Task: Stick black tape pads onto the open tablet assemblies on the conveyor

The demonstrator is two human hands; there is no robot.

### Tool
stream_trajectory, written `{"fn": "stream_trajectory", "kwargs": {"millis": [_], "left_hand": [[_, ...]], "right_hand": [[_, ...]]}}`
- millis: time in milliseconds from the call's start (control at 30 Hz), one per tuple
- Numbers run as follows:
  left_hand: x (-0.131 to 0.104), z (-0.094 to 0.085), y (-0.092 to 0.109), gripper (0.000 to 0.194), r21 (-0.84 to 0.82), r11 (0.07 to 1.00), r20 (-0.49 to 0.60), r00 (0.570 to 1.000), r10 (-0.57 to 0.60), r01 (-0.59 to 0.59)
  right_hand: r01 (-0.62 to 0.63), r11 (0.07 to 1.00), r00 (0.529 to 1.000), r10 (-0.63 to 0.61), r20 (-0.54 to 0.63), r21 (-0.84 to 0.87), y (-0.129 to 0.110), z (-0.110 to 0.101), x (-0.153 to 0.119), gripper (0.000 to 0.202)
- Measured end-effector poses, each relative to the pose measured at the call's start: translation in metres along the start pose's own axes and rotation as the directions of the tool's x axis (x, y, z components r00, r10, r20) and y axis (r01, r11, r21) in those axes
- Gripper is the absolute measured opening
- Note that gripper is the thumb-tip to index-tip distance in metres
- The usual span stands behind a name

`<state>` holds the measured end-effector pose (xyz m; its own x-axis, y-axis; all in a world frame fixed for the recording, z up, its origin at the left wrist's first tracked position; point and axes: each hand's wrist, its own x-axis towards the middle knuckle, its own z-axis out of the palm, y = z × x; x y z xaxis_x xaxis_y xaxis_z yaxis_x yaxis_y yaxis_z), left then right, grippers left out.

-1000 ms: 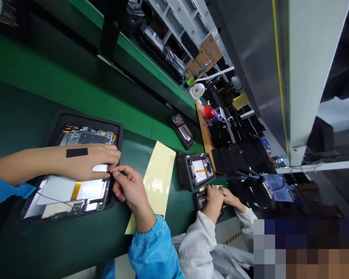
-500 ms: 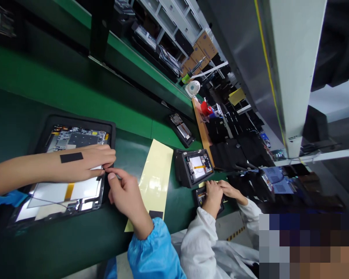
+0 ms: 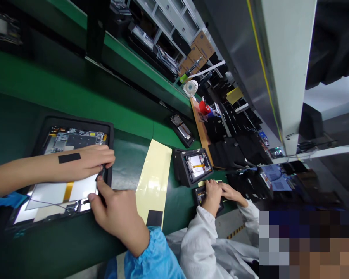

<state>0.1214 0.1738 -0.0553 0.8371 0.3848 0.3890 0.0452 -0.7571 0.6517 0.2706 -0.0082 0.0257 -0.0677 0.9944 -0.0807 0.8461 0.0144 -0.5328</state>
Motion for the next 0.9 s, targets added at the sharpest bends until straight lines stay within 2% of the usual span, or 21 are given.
{"fn": "stream_trajectory", "kwargs": {"millis": [133, 533, 667, 767, 833, 900], "left_hand": [[-0.002, -0.001, 0.001, 0.021, 0.009, 1.0, -0.003, 1.0, -0.013, 0.013], [0.001, 0.004, -0.003, 0.021, -0.023, 0.999, 0.002, 0.999, 0.046, -0.046], [0.0, 0.006, -0.006, 0.02, -0.038, 0.999, -0.01, 1.0, 0.018, -0.018], [0.002, -0.003, -0.004, 0.026, -0.042, 0.999, -0.038, 0.999, 0.002, -0.004], [-0.001, -0.015, 0.001, 0.032, -0.022, 1.0, -0.071, 0.997, -0.011, 0.01], [-0.015, -0.029, 0.007, 0.036, 0.053, 0.994, -0.215, 0.973, -0.083, 0.097]], "right_hand": [[0.061, 0.996, 0.998, -0.059, 0.028, -0.068, -0.001, -0.003, -0.005, 0.053], [-0.056, 0.997, 0.997, 0.06, -0.055, 0.058, 0.005, 0.01, 0.005, 0.053], [-0.049, 0.998, 0.998, 0.048, -0.029, -0.032, 0.003, 0.009, 0.012, 0.06], [0.0, 0.983, 1.0, 0.005, 0.024, -0.183, 0.0, 0.004, 0.017, 0.061], [0.052, 0.978, 0.997, -0.038, 0.073, -0.2, -0.001, -0.002, 0.018, 0.057], [0.068, 0.991, 0.996, -0.062, 0.056, -0.113, 0.002, -0.009, 0.017, 0.048]]}}
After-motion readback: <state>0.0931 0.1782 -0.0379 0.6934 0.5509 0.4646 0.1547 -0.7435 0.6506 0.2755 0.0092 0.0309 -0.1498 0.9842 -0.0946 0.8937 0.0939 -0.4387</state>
